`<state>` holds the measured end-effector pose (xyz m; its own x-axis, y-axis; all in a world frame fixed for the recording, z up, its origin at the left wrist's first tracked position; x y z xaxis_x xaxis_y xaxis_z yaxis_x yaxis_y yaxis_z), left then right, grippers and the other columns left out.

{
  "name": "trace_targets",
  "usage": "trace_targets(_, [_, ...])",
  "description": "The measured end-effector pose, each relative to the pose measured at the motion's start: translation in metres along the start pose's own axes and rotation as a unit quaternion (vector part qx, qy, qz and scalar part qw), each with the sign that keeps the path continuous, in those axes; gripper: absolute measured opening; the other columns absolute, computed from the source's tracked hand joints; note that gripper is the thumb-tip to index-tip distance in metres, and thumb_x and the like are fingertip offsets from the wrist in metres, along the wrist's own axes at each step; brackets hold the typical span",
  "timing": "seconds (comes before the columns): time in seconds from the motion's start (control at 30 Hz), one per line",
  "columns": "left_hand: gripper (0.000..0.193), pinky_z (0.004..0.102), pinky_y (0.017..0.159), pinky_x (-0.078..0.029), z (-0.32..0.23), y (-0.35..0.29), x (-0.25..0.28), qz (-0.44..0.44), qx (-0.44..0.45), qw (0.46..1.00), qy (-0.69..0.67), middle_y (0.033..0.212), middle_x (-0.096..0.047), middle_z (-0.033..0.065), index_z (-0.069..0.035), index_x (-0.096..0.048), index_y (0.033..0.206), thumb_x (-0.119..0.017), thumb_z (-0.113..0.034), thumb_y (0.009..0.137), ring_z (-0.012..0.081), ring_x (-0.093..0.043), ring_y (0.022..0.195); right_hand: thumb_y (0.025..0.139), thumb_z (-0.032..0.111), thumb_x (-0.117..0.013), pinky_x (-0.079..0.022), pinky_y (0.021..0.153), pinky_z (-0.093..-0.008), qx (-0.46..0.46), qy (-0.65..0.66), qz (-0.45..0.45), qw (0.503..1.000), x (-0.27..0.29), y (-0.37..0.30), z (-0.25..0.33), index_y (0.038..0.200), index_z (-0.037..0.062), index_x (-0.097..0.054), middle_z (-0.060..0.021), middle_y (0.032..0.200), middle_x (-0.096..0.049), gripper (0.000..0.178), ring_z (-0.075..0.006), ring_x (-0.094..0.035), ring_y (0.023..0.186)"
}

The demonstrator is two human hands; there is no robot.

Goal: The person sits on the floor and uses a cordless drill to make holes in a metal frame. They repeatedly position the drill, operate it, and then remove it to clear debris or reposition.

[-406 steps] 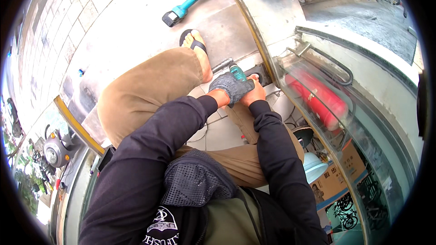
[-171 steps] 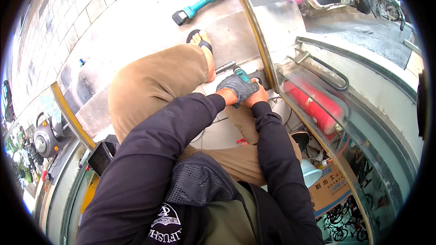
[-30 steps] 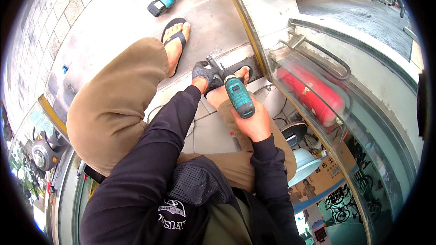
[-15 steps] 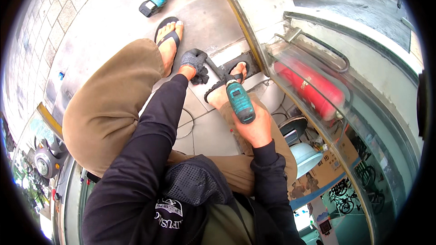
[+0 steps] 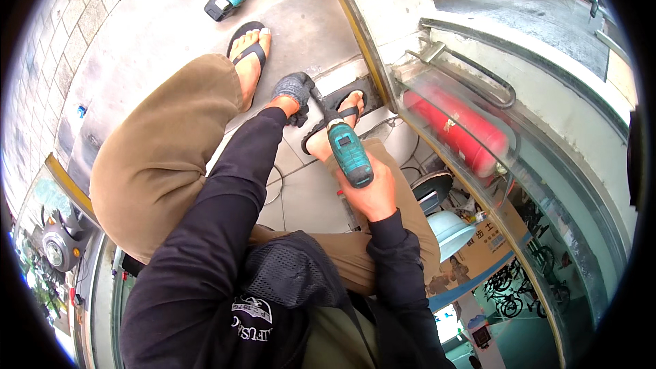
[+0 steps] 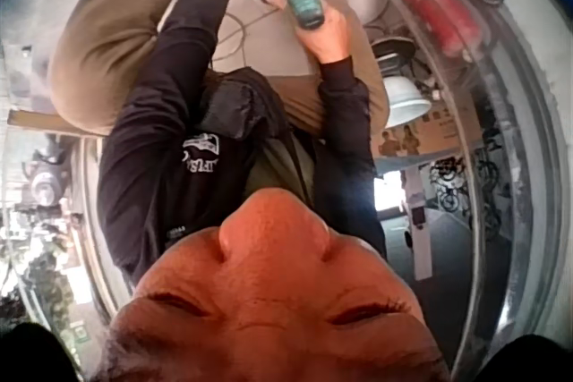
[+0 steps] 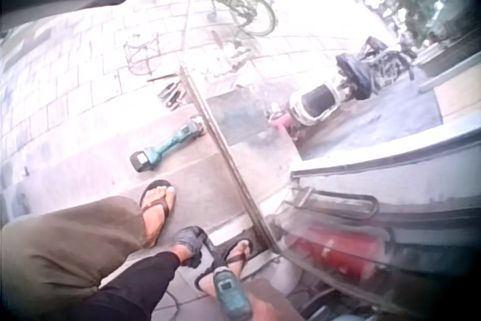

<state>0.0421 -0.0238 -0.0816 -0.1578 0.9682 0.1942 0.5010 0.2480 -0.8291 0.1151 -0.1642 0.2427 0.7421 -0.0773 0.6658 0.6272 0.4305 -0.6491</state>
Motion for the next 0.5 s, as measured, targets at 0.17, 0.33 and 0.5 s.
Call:
trace_targets(0.17, [0.038,0.0473,0.102,-0.057,0.007,0.012,0.007,-0.025,-0.019,0.999,0.044,0.124,-0.078,0.0208,-0.009,-0.078,0.129,-0.065,-0.031,0.102,0.0396,-0.075,0.115,0.085,0.035,-0.084,-0.06,0.082,-0.0554,0.012,-0.018,0.037,0.999,-0.022,0.034,0.001,0.106,0.0101,-0.075,-0.0197,0.093,-0.079,0.033,-0.0465,-0.076,0.093])
trace_targets(0.33, [0.04,0.0464,0.102,-0.058,0.03,0.007,0.014,-0.108,-0.039,0.988,-0.102,0.122,-0.079,0.0233,-0.006,-0.078,0.128,-0.068,-0.031,0.098,0.0418,-0.076,0.111,0.086,0.034,-0.08,-0.06,0.085,-0.0544,-0.04,-0.027,0.027,0.998,-0.028,0.053,-0.021,0.105,0.0062,-0.076,-0.0224,0.097,-0.079,0.034,-0.0462,-0.076,0.097])
trace_targets(0.5, [0.037,0.048,0.08,-0.061,0.081,-0.016,-0.037,0.091,0.019,0.996,0.014,0.101,-0.08,0.023,0.001,-0.079,0.104,-0.067,-0.033,0.097,0.0364,-0.078,0.083,0.086,0.035,-0.08,-0.061,0.086,-0.0525,-0.035,-0.007,0.036,0.999,-0.039,0.062,-0.036,0.107,0.0063,-0.077,-0.0227,0.098,-0.08,0.036,-0.045,-0.077,0.098])
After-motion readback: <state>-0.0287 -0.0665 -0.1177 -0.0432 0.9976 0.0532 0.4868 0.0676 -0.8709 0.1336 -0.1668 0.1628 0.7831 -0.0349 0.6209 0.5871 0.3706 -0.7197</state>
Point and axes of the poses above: each hand's wrist, its own y-axis towards the middle knuckle, its own x-axis out of the back of the hand, z = x × y, the point moved 10 cm from there along y, towards the middle knuckle
